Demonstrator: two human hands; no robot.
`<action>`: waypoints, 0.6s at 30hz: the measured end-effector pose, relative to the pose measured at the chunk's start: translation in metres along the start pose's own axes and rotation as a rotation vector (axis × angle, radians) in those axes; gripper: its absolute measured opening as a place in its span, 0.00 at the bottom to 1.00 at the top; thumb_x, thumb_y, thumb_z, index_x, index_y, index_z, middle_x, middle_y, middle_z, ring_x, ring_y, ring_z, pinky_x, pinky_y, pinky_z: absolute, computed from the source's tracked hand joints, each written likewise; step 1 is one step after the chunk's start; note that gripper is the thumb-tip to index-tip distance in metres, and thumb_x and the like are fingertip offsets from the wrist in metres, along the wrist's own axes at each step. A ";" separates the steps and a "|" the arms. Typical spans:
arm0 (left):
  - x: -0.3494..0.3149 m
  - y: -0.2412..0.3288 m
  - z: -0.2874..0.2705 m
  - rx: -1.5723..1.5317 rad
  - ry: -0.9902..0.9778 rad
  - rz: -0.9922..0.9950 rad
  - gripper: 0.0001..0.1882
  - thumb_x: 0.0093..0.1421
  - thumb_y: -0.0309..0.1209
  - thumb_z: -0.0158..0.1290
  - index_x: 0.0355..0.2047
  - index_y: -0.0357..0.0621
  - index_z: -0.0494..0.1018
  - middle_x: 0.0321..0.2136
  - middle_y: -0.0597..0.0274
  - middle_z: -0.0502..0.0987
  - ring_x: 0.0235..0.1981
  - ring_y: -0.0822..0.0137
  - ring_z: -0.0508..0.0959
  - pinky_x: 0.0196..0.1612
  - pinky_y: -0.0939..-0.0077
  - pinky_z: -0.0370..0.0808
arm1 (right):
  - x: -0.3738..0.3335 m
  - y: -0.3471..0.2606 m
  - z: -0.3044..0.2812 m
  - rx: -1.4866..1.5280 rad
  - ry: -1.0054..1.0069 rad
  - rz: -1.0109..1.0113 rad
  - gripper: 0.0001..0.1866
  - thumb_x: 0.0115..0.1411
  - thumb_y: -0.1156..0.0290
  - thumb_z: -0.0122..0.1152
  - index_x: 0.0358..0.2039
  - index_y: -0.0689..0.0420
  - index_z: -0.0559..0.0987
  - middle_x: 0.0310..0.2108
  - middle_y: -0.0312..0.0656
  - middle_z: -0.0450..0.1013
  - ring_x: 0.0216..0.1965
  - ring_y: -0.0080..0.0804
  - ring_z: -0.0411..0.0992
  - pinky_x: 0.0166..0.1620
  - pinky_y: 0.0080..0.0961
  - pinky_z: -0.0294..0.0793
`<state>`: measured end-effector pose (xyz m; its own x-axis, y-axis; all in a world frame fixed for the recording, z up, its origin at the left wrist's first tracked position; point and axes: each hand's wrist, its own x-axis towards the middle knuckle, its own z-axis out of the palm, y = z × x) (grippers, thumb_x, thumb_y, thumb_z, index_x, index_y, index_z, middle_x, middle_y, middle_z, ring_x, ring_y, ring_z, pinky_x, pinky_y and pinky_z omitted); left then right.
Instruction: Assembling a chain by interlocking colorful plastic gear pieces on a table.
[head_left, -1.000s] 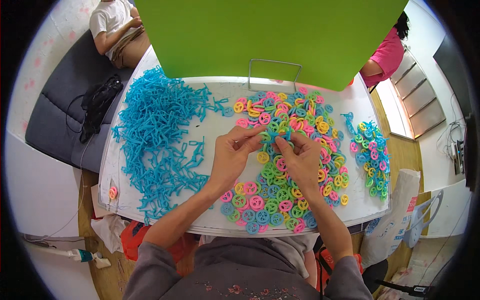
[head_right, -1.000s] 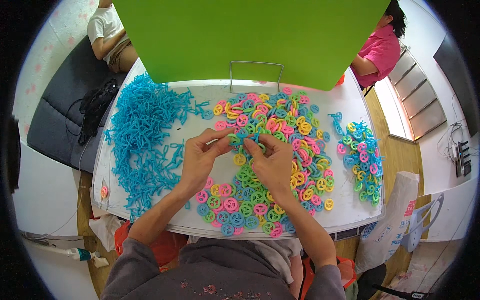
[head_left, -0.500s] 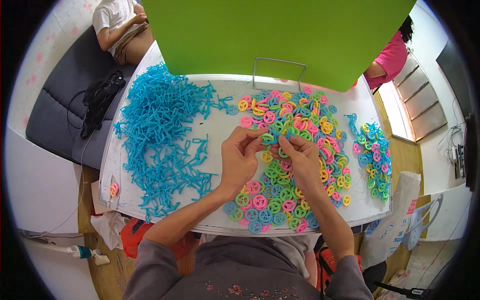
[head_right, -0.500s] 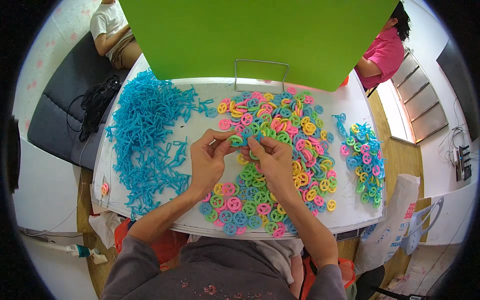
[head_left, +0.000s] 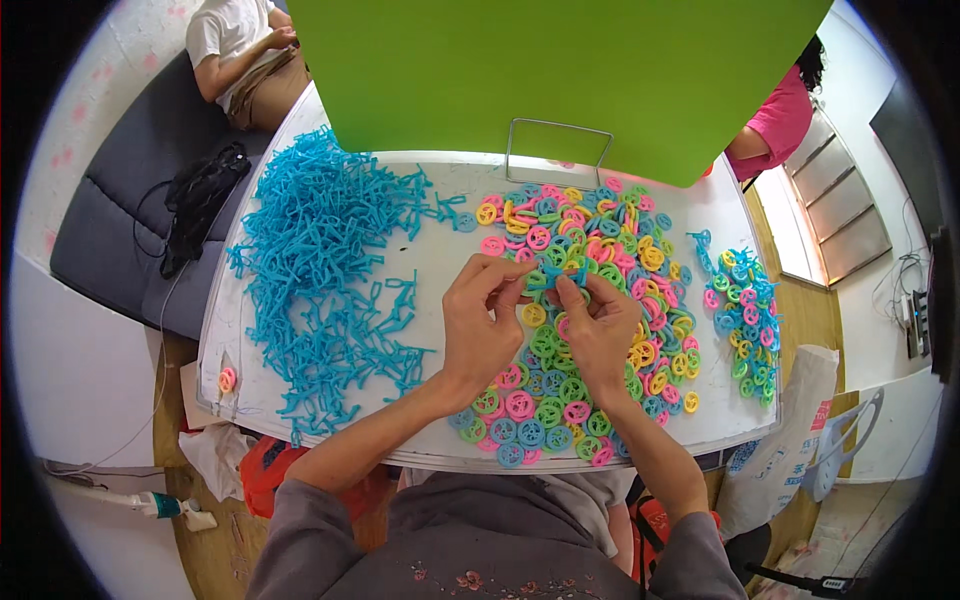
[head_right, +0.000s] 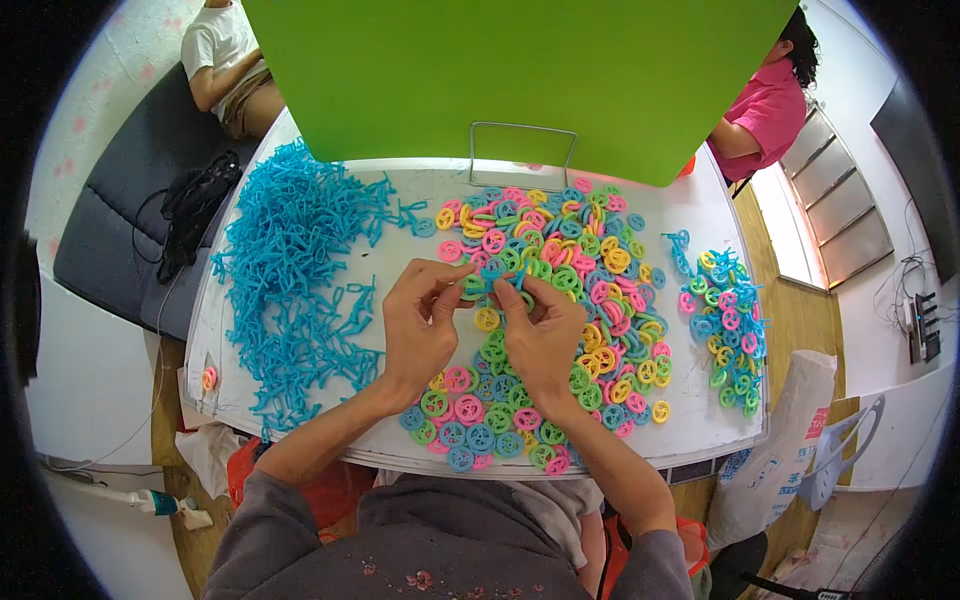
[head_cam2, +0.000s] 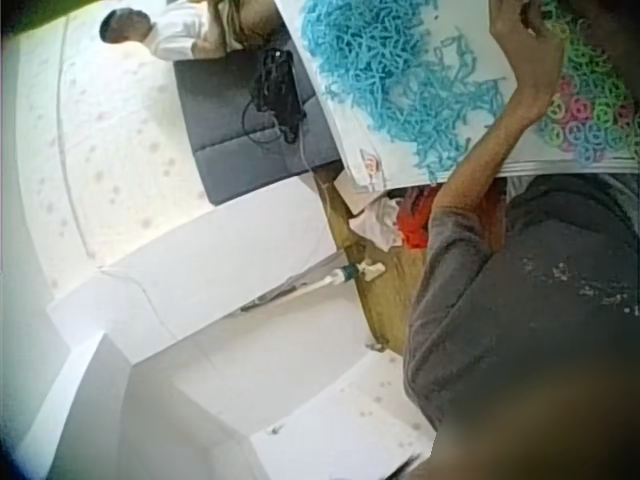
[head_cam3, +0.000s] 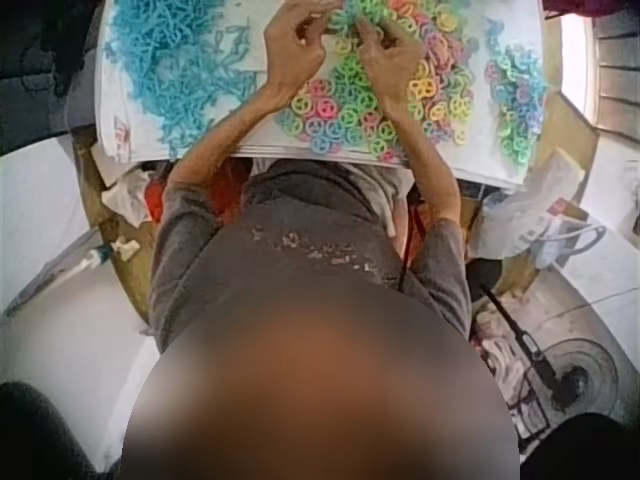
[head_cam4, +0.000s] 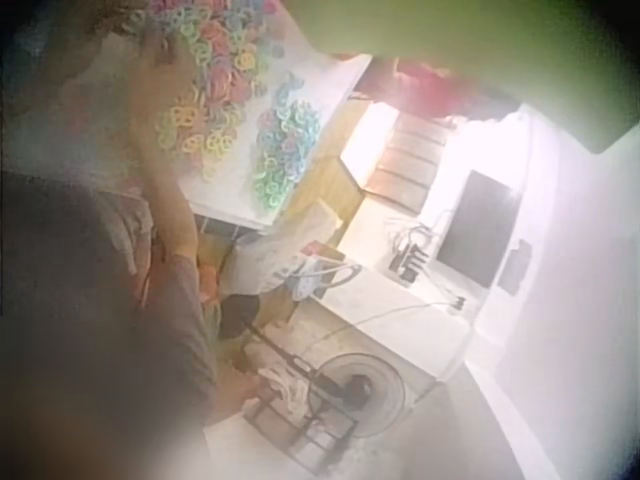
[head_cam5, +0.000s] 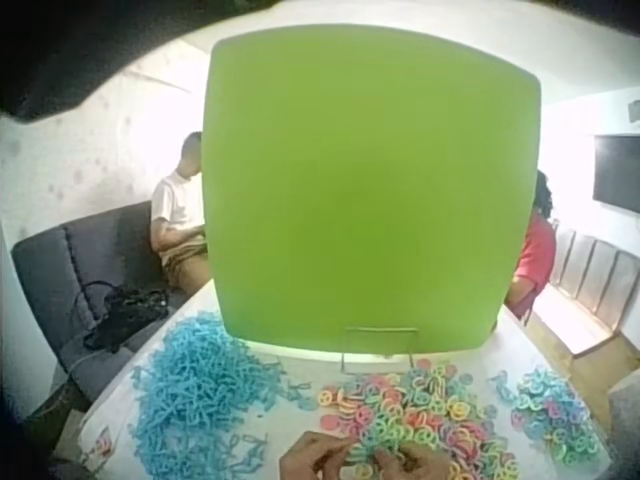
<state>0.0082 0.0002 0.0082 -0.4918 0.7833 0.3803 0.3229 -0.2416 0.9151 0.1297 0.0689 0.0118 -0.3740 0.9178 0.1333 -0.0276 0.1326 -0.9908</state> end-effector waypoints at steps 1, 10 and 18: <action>0.000 0.001 0.000 -0.007 0.010 0.009 0.12 0.60 0.14 0.43 0.41 0.34 0.74 0.38 0.59 0.70 0.36 0.69 0.76 0.41 0.76 0.79 | 0.000 0.000 0.000 -0.029 0.012 -0.009 0.08 0.58 0.74 0.60 0.35 0.67 0.79 0.27 0.38 0.77 0.27 0.19 0.74 0.29 0.13 0.71; 0.012 0.008 -0.005 -0.304 -0.110 -0.145 0.12 0.59 0.16 0.49 0.44 0.33 0.70 0.39 0.58 0.75 0.39 0.70 0.77 0.44 0.76 0.77 | 0.016 -0.003 -0.018 -0.202 -0.115 -0.056 0.09 0.57 0.76 0.61 0.38 0.66 0.79 0.30 0.38 0.77 0.29 0.19 0.74 0.30 0.14 0.72; 0.015 0.009 -0.004 -0.306 -0.118 -0.254 0.15 0.55 0.14 0.51 0.44 0.34 0.71 0.35 0.60 0.76 0.36 0.73 0.77 0.41 0.81 0.75 | 0.019 -0.008 -0.032 -0.151 -0.219 -0.003 0.08 0.54 0.78 0.62 0.35 0.65 0.80 0.27 0.36 0.77 0.28 0.16 0.72 0.30 0.14 0.71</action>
<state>0.0003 0.0076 0.0230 -0.4232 0.8958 0.1360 -0.0605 -0.1777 0.9822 0.1522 0.0976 0.0236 -0.5662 0.8168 0.1111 0.1036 0.2043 -0.9734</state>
